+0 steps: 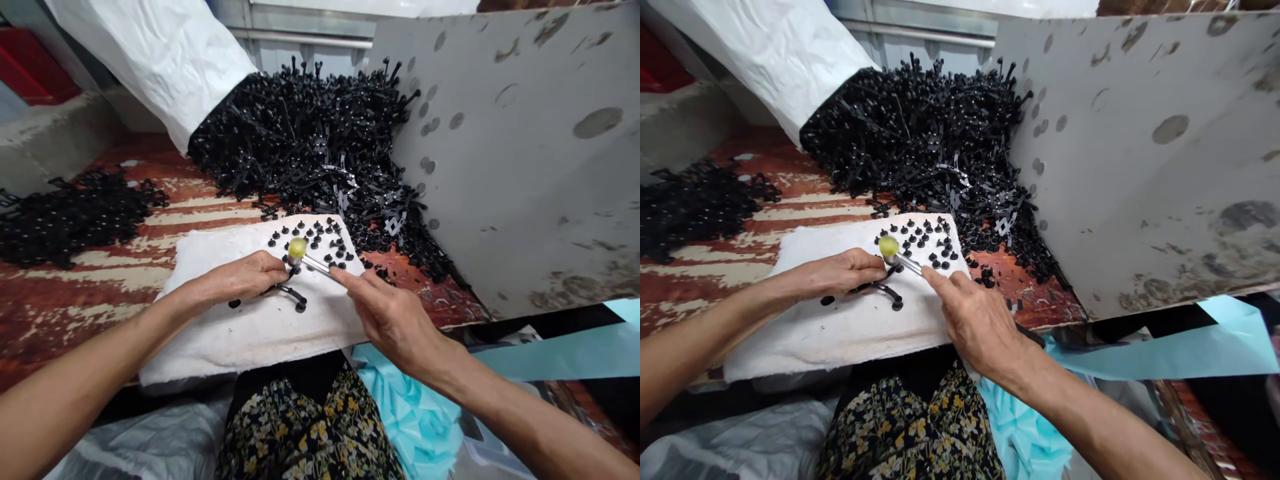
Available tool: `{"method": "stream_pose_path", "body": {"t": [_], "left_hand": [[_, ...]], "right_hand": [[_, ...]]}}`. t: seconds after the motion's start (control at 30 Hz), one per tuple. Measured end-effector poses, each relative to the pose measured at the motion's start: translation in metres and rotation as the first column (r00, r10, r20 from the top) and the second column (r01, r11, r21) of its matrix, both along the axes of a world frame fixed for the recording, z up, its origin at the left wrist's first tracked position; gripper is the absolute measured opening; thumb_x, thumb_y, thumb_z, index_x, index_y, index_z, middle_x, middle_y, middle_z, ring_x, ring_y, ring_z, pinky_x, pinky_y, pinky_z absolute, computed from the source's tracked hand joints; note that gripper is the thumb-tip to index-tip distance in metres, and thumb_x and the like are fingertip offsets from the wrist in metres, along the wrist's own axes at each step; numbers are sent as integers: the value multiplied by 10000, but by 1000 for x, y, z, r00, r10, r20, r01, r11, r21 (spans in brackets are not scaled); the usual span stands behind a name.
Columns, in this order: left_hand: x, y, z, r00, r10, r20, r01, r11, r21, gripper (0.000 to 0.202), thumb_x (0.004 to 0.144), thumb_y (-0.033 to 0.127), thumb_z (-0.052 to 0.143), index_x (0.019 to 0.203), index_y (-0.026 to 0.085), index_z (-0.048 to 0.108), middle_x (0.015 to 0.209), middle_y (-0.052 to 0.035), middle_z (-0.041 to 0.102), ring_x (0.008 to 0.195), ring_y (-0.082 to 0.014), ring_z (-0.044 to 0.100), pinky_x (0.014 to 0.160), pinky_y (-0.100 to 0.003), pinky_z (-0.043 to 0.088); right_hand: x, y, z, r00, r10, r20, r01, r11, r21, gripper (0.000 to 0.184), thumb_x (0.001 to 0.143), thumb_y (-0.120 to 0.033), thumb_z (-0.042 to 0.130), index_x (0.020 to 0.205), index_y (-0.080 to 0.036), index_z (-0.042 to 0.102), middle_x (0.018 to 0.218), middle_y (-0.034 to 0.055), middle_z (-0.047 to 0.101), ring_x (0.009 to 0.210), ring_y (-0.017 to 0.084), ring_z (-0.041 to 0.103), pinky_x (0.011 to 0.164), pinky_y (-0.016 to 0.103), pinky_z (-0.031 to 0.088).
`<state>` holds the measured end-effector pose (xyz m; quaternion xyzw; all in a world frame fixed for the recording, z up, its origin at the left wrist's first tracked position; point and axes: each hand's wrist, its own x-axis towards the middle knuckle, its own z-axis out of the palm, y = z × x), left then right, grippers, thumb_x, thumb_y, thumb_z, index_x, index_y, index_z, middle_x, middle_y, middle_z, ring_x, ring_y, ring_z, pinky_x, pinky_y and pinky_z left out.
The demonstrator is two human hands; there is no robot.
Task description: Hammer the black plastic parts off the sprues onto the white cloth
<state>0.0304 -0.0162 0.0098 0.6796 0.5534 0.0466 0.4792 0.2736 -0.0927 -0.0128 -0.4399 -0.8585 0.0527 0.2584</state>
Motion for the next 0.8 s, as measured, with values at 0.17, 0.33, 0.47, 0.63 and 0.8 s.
{"method": "stream_pose_path", "body": {"t": [0.17, 0.33, 0.47, 0.63, 0.8], "left_hand": [[-3, 0, -4, 998, 4, 59, -3, 1000, -20, 334, 728, 334, 611, 509, 210, 392, 435, 62, 313, 390, -73, 255, 375, -214, 171], [-14, -2, -4, 979, 20, 204, -4, 997, -79, 359, 753, 441, 645, 570, 194, 460, 473, 61, 366, 393, -55, 278, 368, -187, 186], [-34, -7, 0, 924, 106, 368, -29, 978, -208, 403, 744, 538, 677, 658, 168, 540, 520, 42, 466, 379, -40, 323, 351, -169, 217], [-60, -17, 6, 846, 215, 488, -107, 965, -240, 443, 704, 561, 727, 668, 147, 574, 501, 38, 484, 376, -35, 336, 334, -153, 219], [-69, -30, 12, 829, 270, 489, -181, 958, -223, 447, 686, 563, 733, 650, 153, 559, 498, 36, 481, 374, -37, 323, 337, -164, 204]], "right_hand": [[-3, -5, 23, 936, 36, -351, -6, 996, 87, 525, 916, -30, 432, 1392, -230, 525, 1140, 92, 697, 891, 172, 678, 824, 338, 574], [-3, -17, 16, 749, -232, -621, 14, 942, -336, 370, 937, -220, 517, 1296, -231, 602, 820, 22, 675, 574, 117, 571, 503, 240, 511], [-1, -26, -10, 454, -607, -652, -188, 650, -736, 524, 832, -503, 653, 1261, -215, 571, 592, -77, 485, 408, 78, 374, 314, 177, 339], [-4, -27, -24, 315, -708, -631, -265, 573, -775, 617, 703, -571, 770, 1152, -208, 553, 570, -95, 467, 400, 65, 347, 289, 151, 330], [-8, -26, -33, 321, -653, -686, -261, 636, -726, 498, 760, -574, 727, 1075, -215, 583, 549, -92, 461, 387, 67, 356, 292, 148, 338]]}}
